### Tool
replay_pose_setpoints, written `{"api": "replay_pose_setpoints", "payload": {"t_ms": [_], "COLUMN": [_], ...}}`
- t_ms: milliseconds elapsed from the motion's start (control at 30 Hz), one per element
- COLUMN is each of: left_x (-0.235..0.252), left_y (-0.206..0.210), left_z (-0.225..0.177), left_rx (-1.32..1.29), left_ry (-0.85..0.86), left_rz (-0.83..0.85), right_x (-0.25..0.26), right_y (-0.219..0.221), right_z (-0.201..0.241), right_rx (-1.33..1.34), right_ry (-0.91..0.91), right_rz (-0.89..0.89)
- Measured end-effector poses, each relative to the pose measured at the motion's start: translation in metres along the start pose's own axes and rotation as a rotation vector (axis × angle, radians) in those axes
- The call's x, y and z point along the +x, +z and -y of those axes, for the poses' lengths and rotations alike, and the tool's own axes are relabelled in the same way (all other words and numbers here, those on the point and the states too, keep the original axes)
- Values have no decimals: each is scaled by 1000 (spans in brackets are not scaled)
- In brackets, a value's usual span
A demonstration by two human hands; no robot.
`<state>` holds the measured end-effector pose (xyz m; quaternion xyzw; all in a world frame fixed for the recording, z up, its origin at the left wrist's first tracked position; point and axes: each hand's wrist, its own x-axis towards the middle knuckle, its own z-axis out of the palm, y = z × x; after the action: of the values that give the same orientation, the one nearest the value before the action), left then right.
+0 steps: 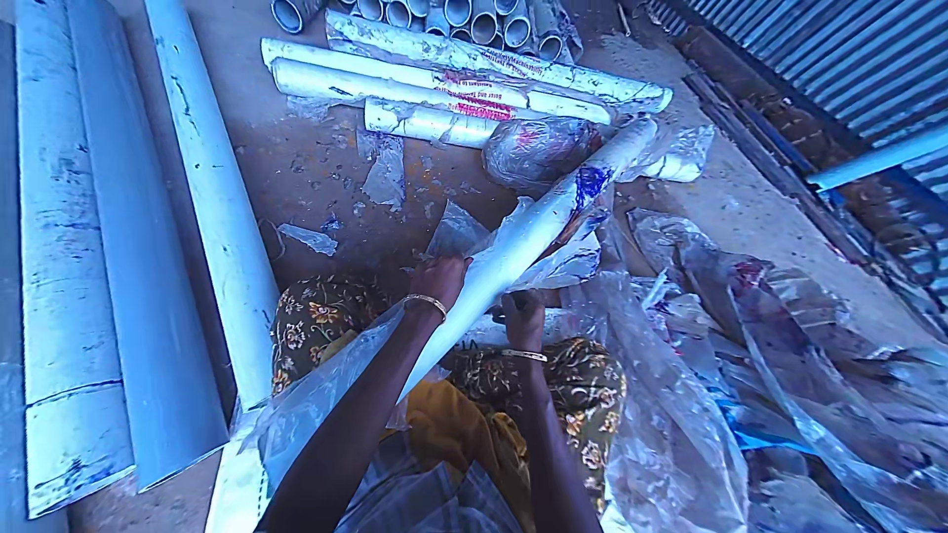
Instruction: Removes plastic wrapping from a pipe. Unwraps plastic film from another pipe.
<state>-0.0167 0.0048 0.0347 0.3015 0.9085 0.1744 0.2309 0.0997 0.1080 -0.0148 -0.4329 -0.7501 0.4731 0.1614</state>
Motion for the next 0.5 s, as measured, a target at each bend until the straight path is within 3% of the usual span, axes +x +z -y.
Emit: {"api": "replay_pose_setpoints", "payload": {"t_ms": [67, 133, 200, 300, 400, 500], "left_x": [-2, -3, -1, 0, 1, 8], "left_y": [-3, -3, -4, -4, -6, -17], "left_z": [-4, -6, -6, -8, -4, 10], "left_rx": [5, 20, 28, 39, 4, -91], "left_ry": [-4, 11, 23, 23, 30, 33], "left_rz": [41, 31, 19, 29, 10, 46], "right_x": [3, 11, 16, 16, 26, 29], "right_y": [-7, -26, -40, -39, -16, -6], "right_z": [1, -6, -14, -6, 4, 6], "right_rx": [457, 685, 637, 298, 96, 438], "right_ry": [225, 336, 274, 206, 99, 81], "right_rz": [86, 196, 270, 404, 381, 396]}}
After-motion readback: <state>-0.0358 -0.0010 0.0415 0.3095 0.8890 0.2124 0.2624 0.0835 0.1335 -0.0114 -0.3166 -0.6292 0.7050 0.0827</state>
